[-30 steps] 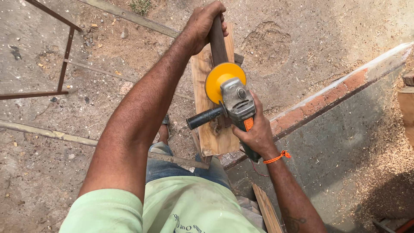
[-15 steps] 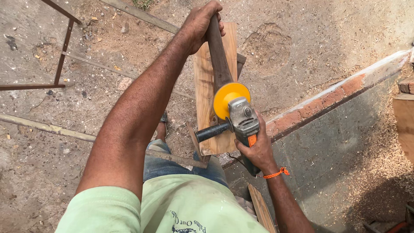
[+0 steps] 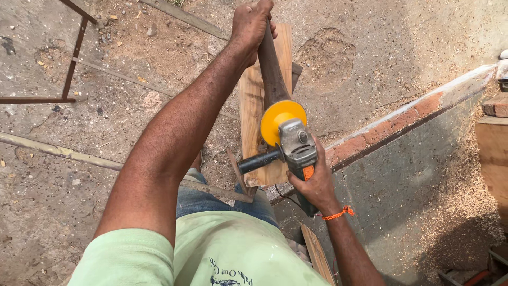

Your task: The person uses an angle grinder with a sanding disc to smooth the surface of a wooden piece. They hold the wood steady with one hand while moving the tool along its length, periodically repositioning the wood to access different areas.

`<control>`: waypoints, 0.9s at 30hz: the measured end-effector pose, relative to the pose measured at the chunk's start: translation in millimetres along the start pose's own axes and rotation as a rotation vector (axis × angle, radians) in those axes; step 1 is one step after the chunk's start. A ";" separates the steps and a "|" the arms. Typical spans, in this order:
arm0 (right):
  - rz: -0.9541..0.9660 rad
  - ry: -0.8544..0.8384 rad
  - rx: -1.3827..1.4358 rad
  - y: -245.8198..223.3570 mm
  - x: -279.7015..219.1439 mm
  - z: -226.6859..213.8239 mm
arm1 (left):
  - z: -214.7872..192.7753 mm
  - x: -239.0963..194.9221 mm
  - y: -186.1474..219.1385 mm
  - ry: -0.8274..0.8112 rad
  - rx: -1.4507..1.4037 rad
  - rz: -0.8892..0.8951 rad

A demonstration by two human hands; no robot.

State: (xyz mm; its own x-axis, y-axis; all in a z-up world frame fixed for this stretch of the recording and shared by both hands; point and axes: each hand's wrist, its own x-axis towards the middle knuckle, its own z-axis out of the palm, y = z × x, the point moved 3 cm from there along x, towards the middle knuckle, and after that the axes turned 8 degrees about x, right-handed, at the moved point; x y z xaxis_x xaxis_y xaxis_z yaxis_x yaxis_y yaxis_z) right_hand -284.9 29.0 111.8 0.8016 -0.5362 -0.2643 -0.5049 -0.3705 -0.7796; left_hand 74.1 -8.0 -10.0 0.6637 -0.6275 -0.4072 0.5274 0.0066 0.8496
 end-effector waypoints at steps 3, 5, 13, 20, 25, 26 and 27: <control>0.107 -0.016 -0.082 -1.4 9.5 5.0 | 12.6 -7.1 3.0 0.078 0.051 0.016; 0.041 -0.011 -0.042 -6.6 1.2 4.5 | 15.7 -7.6 4.8 0.133 0.080 0.009; 0.136 0.034 -0.040 -11.6 -17.6 11.7 | 25.0 -11.2 1.2 0.156 0.086 0.031; 0.062 0.073 -0.125 -17.5 -32.6 9.1 | 27.2 -12.4 4.4 0.296 0.160 -0.007; 0.091 0.089 -0.118 -12.8 -25.5 16.3 | 36.4 -23.4 7.2 0.223 0.125 0.058; 0.102 0.091 -0.107 -11.7 -25.6 16.5 | 35.1 -25.3 9.8 0.207 0.127 0.060; 0.106 0.090 -0.102 -9.2 -23.8 15.1 | 34.6 -26.1 13.4 0.173 0.116 0.089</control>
State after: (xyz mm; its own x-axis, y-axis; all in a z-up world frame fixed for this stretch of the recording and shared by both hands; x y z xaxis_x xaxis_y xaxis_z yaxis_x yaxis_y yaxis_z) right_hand -294.5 56.5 116.7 0.7125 -0.6405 -0.2864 -0.6186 -0.3808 -0.6873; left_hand 45.5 -18.5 23.6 0.7913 -0.4856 -0.3715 0.4045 -0.0399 0.9137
